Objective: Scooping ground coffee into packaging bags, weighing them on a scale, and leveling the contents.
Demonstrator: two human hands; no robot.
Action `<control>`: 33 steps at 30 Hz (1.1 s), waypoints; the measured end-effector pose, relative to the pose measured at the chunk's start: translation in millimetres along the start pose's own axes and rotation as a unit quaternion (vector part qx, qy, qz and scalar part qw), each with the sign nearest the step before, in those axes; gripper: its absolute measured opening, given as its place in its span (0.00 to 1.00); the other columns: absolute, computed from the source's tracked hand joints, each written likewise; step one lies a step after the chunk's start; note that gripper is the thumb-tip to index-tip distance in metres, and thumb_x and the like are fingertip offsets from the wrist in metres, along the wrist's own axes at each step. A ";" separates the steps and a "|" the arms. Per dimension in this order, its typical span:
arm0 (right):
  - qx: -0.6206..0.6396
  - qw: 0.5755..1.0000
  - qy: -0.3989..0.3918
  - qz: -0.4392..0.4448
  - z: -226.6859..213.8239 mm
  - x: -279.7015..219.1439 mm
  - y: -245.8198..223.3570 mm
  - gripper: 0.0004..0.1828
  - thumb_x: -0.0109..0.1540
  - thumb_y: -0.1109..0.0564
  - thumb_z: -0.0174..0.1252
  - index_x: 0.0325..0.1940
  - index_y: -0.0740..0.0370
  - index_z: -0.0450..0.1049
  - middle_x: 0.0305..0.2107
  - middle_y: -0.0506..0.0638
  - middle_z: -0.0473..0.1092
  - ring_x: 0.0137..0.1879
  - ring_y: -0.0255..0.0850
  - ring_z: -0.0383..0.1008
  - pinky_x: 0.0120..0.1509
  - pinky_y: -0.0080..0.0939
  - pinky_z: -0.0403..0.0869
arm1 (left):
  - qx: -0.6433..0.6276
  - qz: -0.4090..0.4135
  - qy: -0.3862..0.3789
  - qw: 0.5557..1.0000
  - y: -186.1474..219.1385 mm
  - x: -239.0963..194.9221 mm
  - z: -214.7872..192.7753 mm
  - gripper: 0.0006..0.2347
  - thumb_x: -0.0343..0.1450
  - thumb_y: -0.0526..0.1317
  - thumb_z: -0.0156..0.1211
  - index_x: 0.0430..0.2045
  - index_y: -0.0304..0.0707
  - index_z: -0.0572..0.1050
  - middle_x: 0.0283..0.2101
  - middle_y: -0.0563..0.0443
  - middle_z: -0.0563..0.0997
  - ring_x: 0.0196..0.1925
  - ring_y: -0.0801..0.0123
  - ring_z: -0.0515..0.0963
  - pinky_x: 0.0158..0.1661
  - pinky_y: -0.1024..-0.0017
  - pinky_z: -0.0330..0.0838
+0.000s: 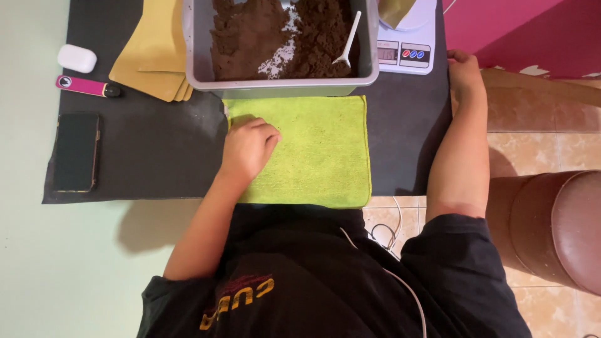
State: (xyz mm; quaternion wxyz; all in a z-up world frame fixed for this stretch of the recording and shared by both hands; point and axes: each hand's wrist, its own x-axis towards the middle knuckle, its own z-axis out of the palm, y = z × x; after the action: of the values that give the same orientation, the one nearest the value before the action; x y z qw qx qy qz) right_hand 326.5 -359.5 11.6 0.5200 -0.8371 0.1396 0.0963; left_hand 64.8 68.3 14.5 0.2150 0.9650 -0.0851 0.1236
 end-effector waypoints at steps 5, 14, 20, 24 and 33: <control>-0.026 0.998 -0.028 -0.047 -6.5 35.5 23.9 0.19 0.65 0.62 0.44 0.54 0.56 0.77 0.37 0.50 0.79 0.39 0.38 0.79 0.41 0.38 0.80 | 0.045 0.072 -0.068 0.994 11.6 7.7 -15.2 0.06 0.76 0.35 0.56 0.29 0.39 0.77 0.33 0.51 0.79 0.33 0.64 0.79 0.35 0.59 0.80; -0.058 0.998 -0.006 -0.014 -6.5 37.0 22.5 0.18 0.66 0.59 0.45 0.53 0.51 0.77 0.38 0.49 0.77 0.44 0.39 0.76 0.45 0.38 0.76 | -0.460 0.309 0.193 0.810 64.7 16.4 -200.7 0.22 0.77 0.47 0.45 0.10 0.37 0.60 0.14 0.51 0.61 0.18 0.62 0.65 0.27 0.63 0.60; -0.034 0.998 0.002 -0.053 -8.3 54.1 39.2 0.16 0.65 0.59 0.51 0.55 0.56 0.78 0.39 0.50 0.78 0.42 0.38 0.78 0.42 0.39 0.78 | -0.002 0.021 0.196 0.980 -3.3 65.0 -154.6 0.20 0.71 0.33 0.70 0.56 0.33 0.68 0.50 0.41 0.72 0.52 0.50 0.73 0.44 0.54 0.66; 0.099 0.981 0.109 -0.129 -24.3 55.4 35.9 0.16 0.60 0.64 0.54 0.46 0.48 0.81 0.28 0.42 0.75 0.32 0.29 0.73 0.34 0.33 0.68 | 0.106 0.041 0.284 0.952 -44.1 57.5 -128.2 0.23 0.78 0.51 0.62 0.52 0.25 0.66 0.52 0.32 0.70 0.52 0.36 0.70 0.46 0.46 0.66; 0.063 0.829 0.233 -0.505 -45.3 -64.3 -98.7 0.11 0.76 0.66 0.62 0.40 0.67 0.72 0.33 0.52 0.66 0.42 0.40 0.62 0.48 0.44 0.62 | -0.046 0.219 0.341 0.913 -53.6 83.7 -133.2 0.19 0.77 0.37 0.65 0.15 0.35 0.67 0.39 0.47 0.82 0.41 0.52 0.78 0.48 0.56 0.62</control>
State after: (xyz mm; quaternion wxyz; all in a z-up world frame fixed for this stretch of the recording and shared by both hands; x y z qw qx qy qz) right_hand 299.6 -350.2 134.6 0.4997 -0.7540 -0.1795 -0.3869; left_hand 129.5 164.9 133.2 0.2426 0.8105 -0.2213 0.4851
